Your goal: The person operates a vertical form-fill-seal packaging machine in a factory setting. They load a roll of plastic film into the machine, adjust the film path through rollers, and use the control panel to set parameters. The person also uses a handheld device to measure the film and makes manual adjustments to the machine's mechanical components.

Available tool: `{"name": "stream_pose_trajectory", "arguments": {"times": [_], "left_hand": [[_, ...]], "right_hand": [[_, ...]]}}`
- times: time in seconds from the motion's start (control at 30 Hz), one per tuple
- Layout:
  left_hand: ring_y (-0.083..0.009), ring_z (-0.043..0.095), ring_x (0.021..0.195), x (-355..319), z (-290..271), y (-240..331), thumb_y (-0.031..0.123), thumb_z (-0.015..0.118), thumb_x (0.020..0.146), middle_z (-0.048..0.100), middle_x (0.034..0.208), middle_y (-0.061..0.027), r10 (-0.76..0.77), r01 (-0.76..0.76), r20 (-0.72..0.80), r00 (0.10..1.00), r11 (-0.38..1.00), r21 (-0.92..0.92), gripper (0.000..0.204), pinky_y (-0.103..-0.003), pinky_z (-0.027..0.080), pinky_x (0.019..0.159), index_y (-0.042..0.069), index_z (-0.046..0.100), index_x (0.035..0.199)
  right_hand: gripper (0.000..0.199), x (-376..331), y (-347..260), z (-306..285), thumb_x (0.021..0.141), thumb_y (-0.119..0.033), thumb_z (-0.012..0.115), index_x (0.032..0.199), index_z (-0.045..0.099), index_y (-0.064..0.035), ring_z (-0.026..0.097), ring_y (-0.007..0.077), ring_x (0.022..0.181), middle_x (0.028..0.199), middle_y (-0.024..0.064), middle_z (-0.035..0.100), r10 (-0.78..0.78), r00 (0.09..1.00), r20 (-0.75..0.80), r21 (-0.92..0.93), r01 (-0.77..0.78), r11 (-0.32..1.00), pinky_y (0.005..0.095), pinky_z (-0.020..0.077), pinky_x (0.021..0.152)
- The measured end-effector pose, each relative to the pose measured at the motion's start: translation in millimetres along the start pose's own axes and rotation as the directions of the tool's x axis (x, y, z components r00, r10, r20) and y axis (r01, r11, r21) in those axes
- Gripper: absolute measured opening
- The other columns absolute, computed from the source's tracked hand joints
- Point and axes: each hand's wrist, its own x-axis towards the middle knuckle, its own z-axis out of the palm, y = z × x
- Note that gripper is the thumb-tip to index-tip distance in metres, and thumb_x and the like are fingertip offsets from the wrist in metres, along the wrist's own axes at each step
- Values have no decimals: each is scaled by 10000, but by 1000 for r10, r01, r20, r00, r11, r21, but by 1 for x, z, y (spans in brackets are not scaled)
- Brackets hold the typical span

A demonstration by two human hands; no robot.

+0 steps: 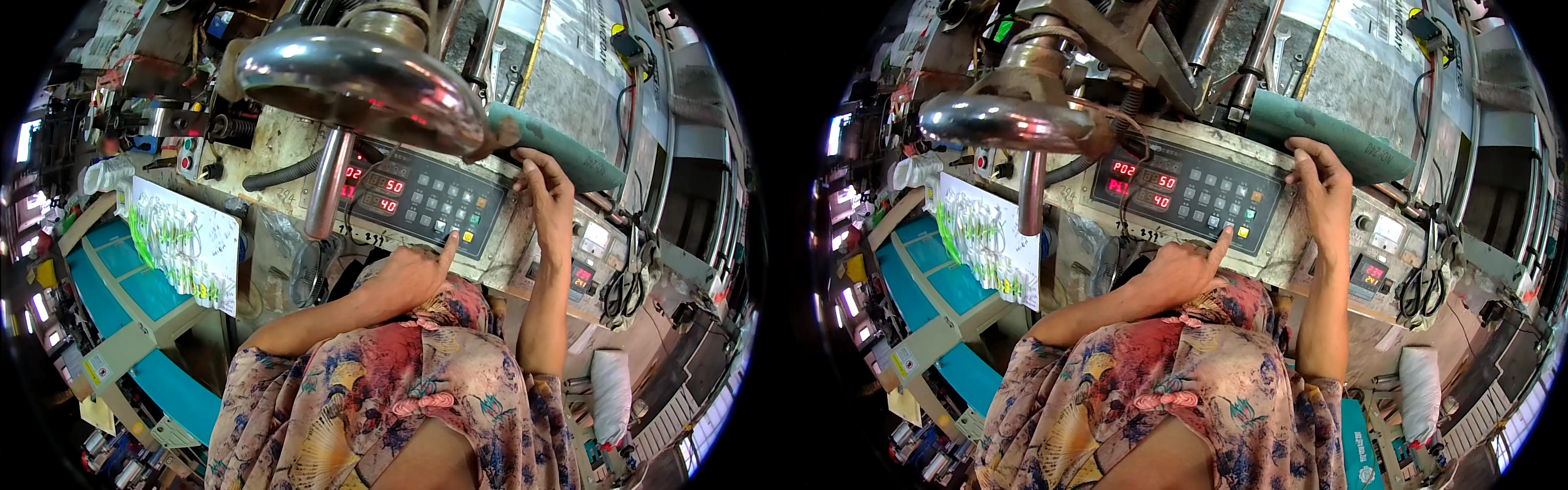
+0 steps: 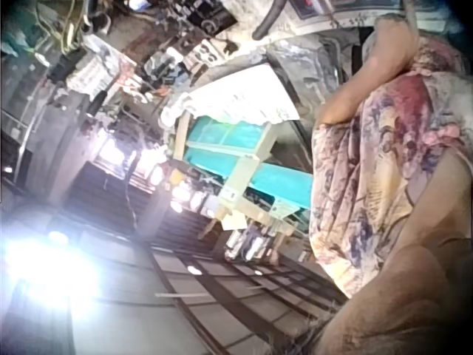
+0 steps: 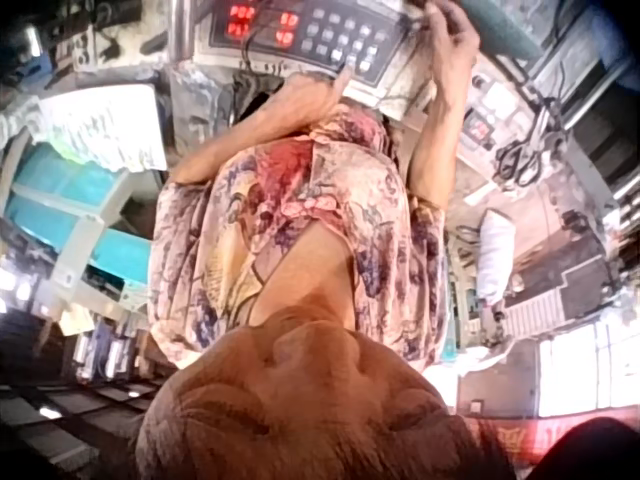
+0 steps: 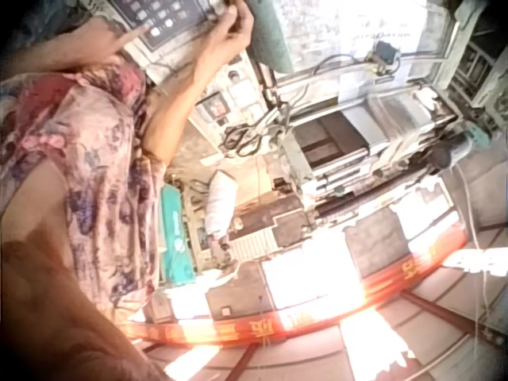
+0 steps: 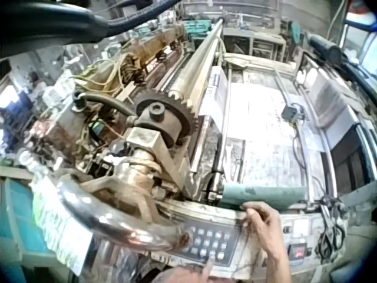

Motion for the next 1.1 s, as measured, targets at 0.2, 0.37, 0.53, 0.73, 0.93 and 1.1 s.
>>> {"name": "stream_pose_trajectory", "arguments": {"times": [0.2,0.37,0.53,0.73,0.93,1.1], "left_hand": [[-214,616,604,0,-1,0,529,576,872,606,614,-78,-16,16,-12,1000,1000,-26,880,-329,487,495,-113,328,1420],[-232,624,617,0,2,-2,474,614,868,629,668,-95,-44,43,-6,999,993,-113,860,-338,500,537,-120,317,1415],[-215,627,620,0,-5,0,387,631,878,627,661,-92,-28,27,-9,1000,997,-74,788,-332,496,557,-134,341,1394],[-167,587,505,5,4,-2,279,635,839,602,574,-45,10,-18,-132,991,998,-60,713,-305,450,457,-158,403,1352],[-136,560,450,4,-3,-2,297,649,836,586,534,-17,12,-22,-199,980,999,-47,732,-297,422,416,-161,406,1352],[-175,597,516,10,-9,7,391,678,840,587,560,-55,8,-14,-124,992,999,-47,817,-298,461,473,-141,371,1378]], "right_hand": [[240,8,2,-18,982,-118,553,1170,616,17,582,90,739,1046,89,693,-196,961,-194,-32,194,980,226,492,667],[403,7,2,-43,995,-148,534,1376,456,-47,614,101,805,1010,95,700,-279,926,-256,-238,219,946,245,505,724],[551,0,5,-45,990,-146,544,1479,298,-83,600,102,758,980,109,704,-184,955,-234,-259,121,958,252,492,693],[594,2,3,-42,984,-137,555,1496,258,-84,599,108,745,971,118,704,-157,959,-235,-229,102,968,253,487,687],[607,2,3,-41,980,-142,565,1497,251,-86,604,116,744,977,124,704,-144,960,-239,-233,88,969,259,489,690],[619,2,4,-40,981,-142,563,1501,231,-83,614,127,759,981,134,705,-140,962,-236,-238,82,968,267,494,695]]}}
